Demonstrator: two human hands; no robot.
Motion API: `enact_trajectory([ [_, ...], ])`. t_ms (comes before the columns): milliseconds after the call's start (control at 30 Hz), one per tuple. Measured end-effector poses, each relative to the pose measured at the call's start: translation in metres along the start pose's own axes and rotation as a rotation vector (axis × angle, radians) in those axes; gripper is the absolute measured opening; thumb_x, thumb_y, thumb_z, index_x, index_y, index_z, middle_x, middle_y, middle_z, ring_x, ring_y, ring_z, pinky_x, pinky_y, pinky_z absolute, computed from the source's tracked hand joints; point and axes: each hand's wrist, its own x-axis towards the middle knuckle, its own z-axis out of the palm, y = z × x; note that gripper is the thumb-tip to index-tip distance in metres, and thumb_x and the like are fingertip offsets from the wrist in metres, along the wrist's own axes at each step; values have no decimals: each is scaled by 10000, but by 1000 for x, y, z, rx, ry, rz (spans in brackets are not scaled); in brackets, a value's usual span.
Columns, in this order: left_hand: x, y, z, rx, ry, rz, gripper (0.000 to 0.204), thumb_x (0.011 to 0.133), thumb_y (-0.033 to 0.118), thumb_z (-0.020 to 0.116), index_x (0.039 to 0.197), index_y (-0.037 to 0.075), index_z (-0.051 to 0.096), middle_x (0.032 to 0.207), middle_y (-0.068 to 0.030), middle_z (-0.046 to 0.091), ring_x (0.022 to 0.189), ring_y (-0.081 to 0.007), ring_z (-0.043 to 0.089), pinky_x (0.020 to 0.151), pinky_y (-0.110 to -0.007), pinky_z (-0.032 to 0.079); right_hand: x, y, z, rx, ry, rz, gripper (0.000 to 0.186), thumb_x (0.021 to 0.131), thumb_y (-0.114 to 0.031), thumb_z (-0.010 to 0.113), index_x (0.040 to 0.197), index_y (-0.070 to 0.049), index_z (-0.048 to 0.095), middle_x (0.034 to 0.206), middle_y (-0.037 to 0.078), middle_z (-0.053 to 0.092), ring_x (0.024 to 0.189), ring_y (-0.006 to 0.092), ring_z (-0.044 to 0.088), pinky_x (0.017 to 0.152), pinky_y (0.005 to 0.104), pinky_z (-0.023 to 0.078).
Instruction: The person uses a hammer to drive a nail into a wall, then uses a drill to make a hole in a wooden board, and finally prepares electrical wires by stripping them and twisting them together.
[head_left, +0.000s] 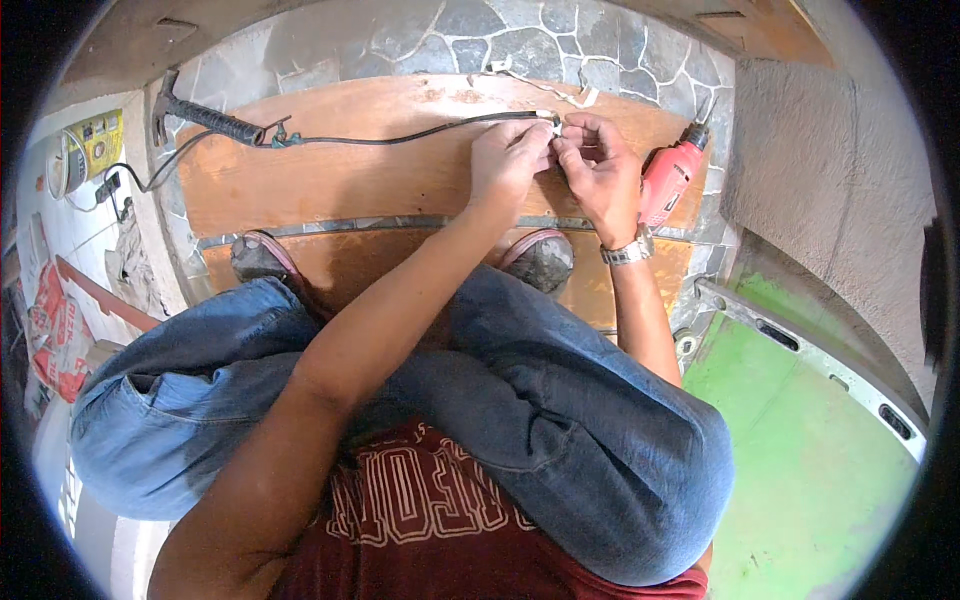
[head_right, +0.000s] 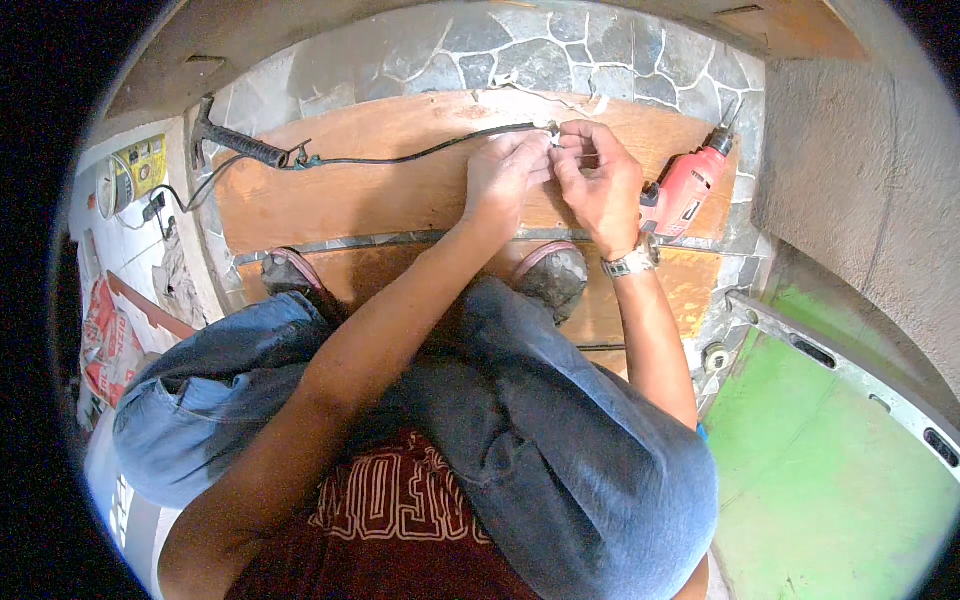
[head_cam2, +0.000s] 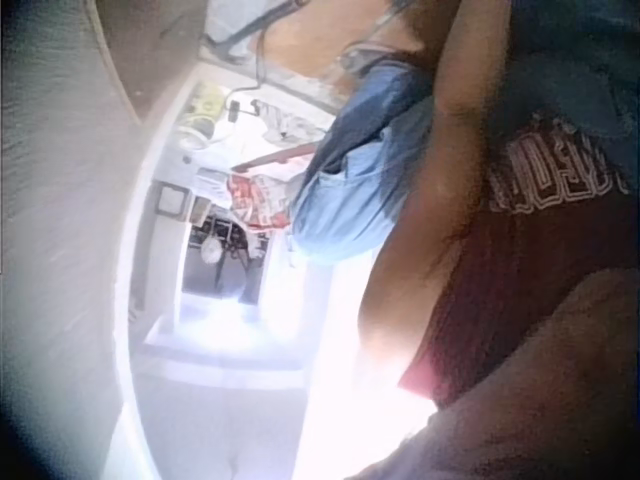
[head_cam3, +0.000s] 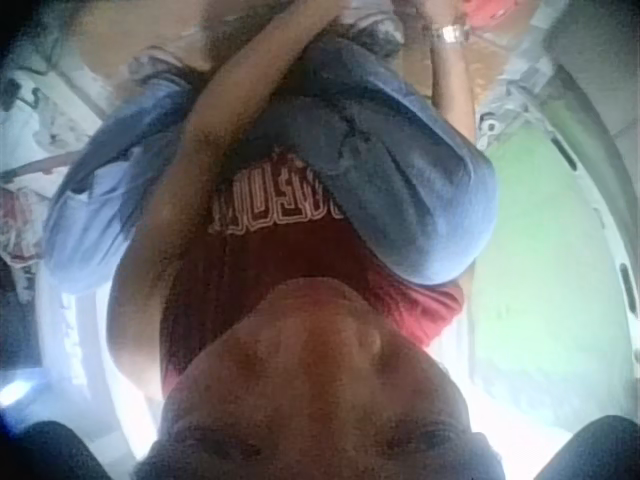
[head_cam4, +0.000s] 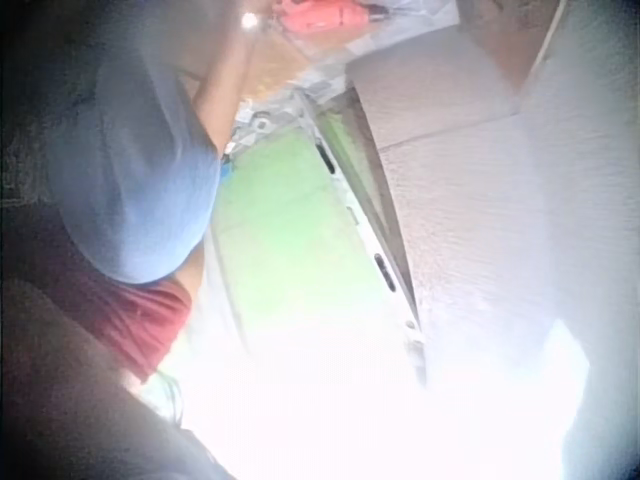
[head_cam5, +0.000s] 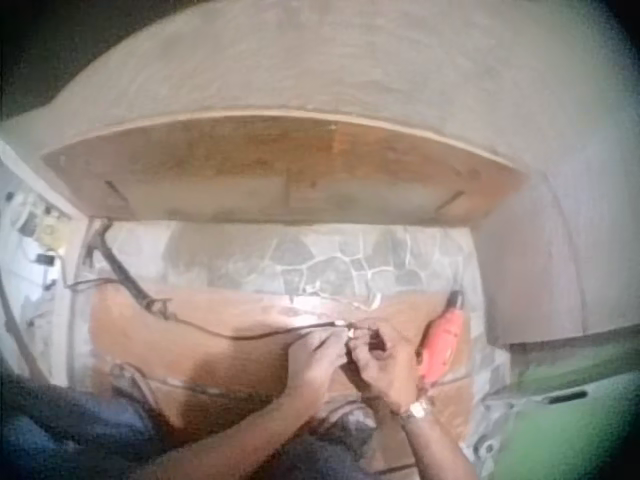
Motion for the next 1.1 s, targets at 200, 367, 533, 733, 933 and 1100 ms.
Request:
enact_trajectory([
  [200, -4, 10, -1, 514, -28, 210, 225, 1008, 112, 601, 1143, -63, 644, 1051, -132, 702, 932, -192, 703, 791, -301, 595, 2, 0, 1, -232, -6, -100, 222, 917, -124, 655, 1118, -32, 662, 891, 152, 738, 798, 245, 743, 719, 352, 578],
  [367, -6, 2, 5, 33, 85, 99, 221, 1016, 136, 600, 1113, -58, 641, 1015, -127, 705, 909, -179, 704, 768, -292, 590, 3, 12, 10, -58, 1, 26, 204, 933, -90, 641, 1126, -23, 655, 856, 120, 734, 753, 181, 716, 702, 319, 564],
  [533, 0, -9, 1, 127, 107, 61, 222, 1025, 146, 587, 1102, -57, 635, 970, -116, 699, 840, -161, 692, 741, -285, 582, 0, 27, 8, 291, -63, 132, 191, 973, -2, 588, 1162, 22, 603, 900, 91, 724, 743, 124, 671, 652, 262, 541],
  [733, 3, -17, 2, -61, 51, -20, 195, 1037, 123, 546, 1043, -56, 624, 950, -135, 695, 769, -163, 687, 685, -287, 586, 4, 22, -1, 500, -200, 382, 249, 986, 19, 594, 1230, 29, 543, 925, 85, 699, 746, 122, 636, 661, 248, 537],
  [933, -7, -23, -6, -710, 160, -318, 292, 1077, 234, 488, 1161, -33, 571, 1083, -135, 654, 938, -204, 662, 859, -382, 568, 5, 25, 4, 589, -75, 392, 217, 964, 40, 609, 1179, 47, 580, 912, 80, 692, 761, 128, 662, 647, 255, 561],
  [1100, -12, -17, -4, -270, 88, -186, 406, 998, 221, 642, 1330, 3, 558, 1145, -118, 664, 1004, -194, 646, 894, -345, 529, 4, 30, 12, 440, 6, 275, 257, 932, 50, 642, 1187, 37, 617, 1006, 83, 690, 845, 116, 661, 750, 247, 561],
])
